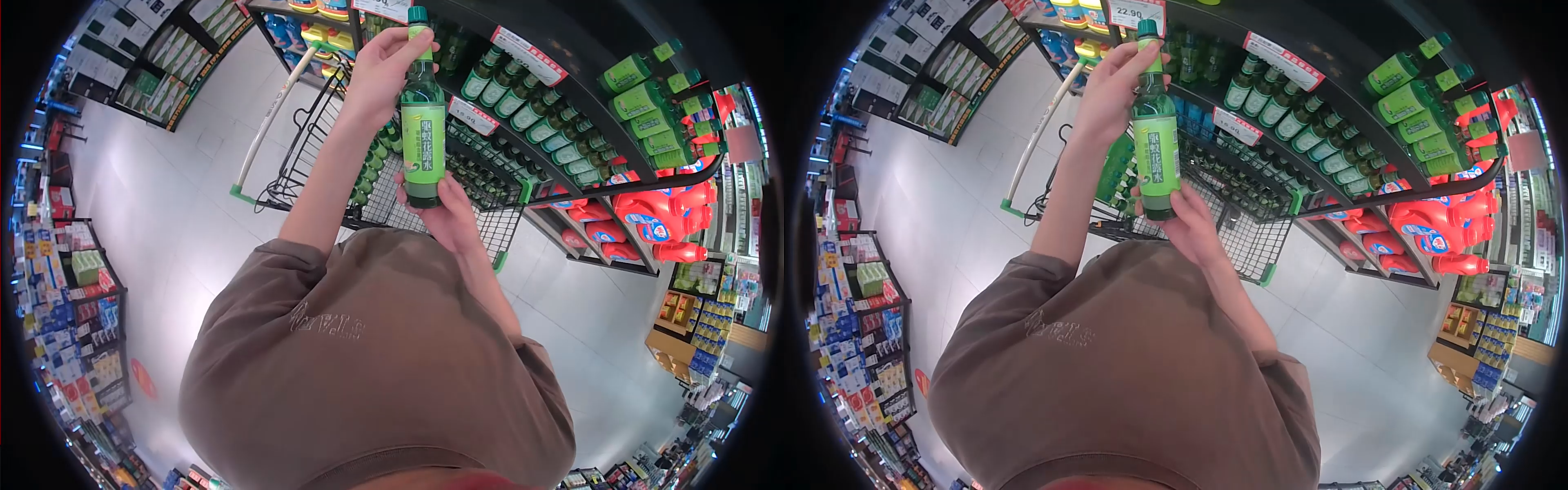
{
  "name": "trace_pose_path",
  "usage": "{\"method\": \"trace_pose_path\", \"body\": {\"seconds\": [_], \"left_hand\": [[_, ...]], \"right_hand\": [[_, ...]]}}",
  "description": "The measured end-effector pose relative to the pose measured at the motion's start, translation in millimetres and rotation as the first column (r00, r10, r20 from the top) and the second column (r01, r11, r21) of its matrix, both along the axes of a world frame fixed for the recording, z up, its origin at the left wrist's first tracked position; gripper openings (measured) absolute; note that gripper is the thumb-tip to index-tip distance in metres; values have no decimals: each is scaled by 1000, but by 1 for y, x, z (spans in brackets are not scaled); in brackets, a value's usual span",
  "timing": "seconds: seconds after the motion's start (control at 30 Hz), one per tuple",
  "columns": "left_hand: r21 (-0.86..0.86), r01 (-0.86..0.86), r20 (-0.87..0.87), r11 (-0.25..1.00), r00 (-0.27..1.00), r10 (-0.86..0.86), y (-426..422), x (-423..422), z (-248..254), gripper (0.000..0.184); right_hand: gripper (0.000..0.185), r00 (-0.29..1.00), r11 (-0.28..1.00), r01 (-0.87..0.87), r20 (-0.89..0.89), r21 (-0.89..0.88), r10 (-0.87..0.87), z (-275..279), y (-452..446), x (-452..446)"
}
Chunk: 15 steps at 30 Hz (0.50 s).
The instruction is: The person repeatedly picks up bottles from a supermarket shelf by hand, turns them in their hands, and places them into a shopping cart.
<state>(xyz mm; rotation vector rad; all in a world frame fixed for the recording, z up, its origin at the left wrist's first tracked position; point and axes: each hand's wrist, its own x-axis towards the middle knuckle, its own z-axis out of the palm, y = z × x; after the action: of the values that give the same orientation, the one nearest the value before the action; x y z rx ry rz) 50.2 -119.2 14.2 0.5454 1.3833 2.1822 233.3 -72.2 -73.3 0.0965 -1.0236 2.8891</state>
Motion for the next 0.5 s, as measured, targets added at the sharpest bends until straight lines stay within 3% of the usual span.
{"method": "trace_pose_path", "body": {"seconds": [0.17,0.27,0.3,0.37,0.4,0.43,0.47,0.5], "left_hand": [[-40,-12,-32,999,999,11,-17,-21,-11,34],[-24,25,62,999,998,-23,-35,-31,-11,36],[-21,27,73,999,997,-26,-39,-34,-16,36],[127,97,185,987,975,-120,-45,-40,-30,41],[124,103,195,987,973,-126,-48,-45,-38,41],[272,181,238,945,939,-248,-49,-49,-47,42],[418,242,262,876,890,-372,-48,-54,-58,43],[577,274,277,770,821,-500,-44,-61,-74,44]], "right_hand": [[51,999,1000,-15,43,-12,16,-3,-20,-17],[52,996,1000,-6,92,13,5,0,-32,-27],[48,987,994,56,146,98,-70,7,-37,-31],[46,967,977,113,204,182,-150,5,-49,-39],[49,947,876,209,135,434,-293,0,-54,-44],[54,912,704,291,35,648,-409,-4,-61,-47],[54,907,704,291,48,647,-418,-7,-69,-48],[58,871,607,351,-12,713,-490,-5,-76,-50]]}}
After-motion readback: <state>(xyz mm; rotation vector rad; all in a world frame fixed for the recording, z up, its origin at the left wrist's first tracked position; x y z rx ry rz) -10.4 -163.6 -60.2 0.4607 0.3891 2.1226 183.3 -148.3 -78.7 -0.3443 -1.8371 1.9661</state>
